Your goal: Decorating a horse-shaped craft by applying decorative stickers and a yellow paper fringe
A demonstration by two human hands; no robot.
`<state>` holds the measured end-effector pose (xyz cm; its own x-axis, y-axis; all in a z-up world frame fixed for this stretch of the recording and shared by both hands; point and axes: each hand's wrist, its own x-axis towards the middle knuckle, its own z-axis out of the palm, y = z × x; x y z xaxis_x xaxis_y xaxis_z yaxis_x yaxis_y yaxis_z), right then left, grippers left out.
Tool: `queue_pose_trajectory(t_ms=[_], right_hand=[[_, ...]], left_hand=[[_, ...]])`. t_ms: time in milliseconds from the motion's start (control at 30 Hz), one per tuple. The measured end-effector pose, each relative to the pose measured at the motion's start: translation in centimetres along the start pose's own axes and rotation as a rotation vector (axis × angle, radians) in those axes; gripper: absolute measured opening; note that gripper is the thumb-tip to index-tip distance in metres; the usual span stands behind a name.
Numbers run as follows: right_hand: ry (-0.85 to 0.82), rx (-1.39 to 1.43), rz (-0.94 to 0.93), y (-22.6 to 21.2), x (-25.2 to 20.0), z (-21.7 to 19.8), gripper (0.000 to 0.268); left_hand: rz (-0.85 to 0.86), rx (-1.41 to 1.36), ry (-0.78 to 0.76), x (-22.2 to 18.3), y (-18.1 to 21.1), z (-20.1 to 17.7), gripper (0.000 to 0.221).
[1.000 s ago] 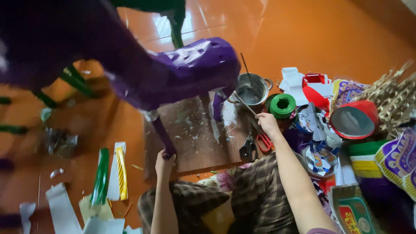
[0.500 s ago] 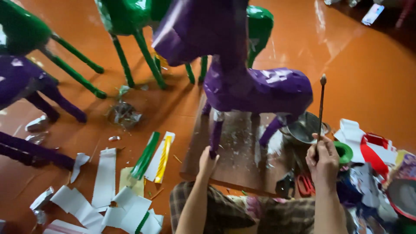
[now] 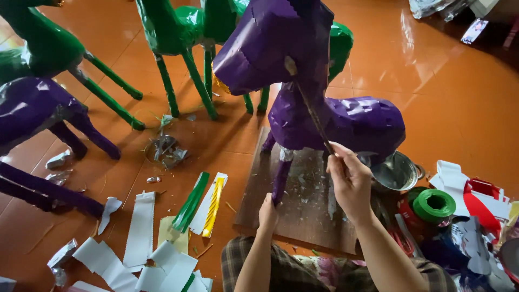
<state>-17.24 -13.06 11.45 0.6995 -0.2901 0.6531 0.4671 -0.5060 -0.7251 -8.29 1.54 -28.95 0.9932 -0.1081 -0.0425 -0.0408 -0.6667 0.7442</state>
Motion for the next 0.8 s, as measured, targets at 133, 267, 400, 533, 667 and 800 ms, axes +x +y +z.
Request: queue_pose_trajectory(t_ms=[133,267,400,533,667,800], right_hand=[[0.018,-0.033,-0.034,0.9,0.8,-0.4,0.032],[0.026,-0.108,-0.093,-1.5,0.9,-0.1,0.027],[0.037,-0.118,-0.079,-1.1,0.2,-0.6,0.026],[0.040,-0.141,-0.176,-0.9,1.6,-0.4,0.027],[0.049,-0.237,-0.269,1.4,0.8,-0.3,0.025],[0.095,-0.244,-0.303,2.9,2.1,-0.2,0.023]], left_hand=[[0.066,0.180,0.066,-0.5,0.9,-0.2,0.041],[0.053,0.085,0.065,-0.7,1.1,-0.4,0.043],[0.031,0.047,0.025,-0.6,0.5,-0.5,0.043],[0.058,-0.003,0.046,-0.4,0.7,-0.5,0.040],[0.031,-0.001,0.033,-0.7,0.5,-0.4,0.041],[0.090,0.097,0.069,-0.1,0.3,0.0,0.046]])
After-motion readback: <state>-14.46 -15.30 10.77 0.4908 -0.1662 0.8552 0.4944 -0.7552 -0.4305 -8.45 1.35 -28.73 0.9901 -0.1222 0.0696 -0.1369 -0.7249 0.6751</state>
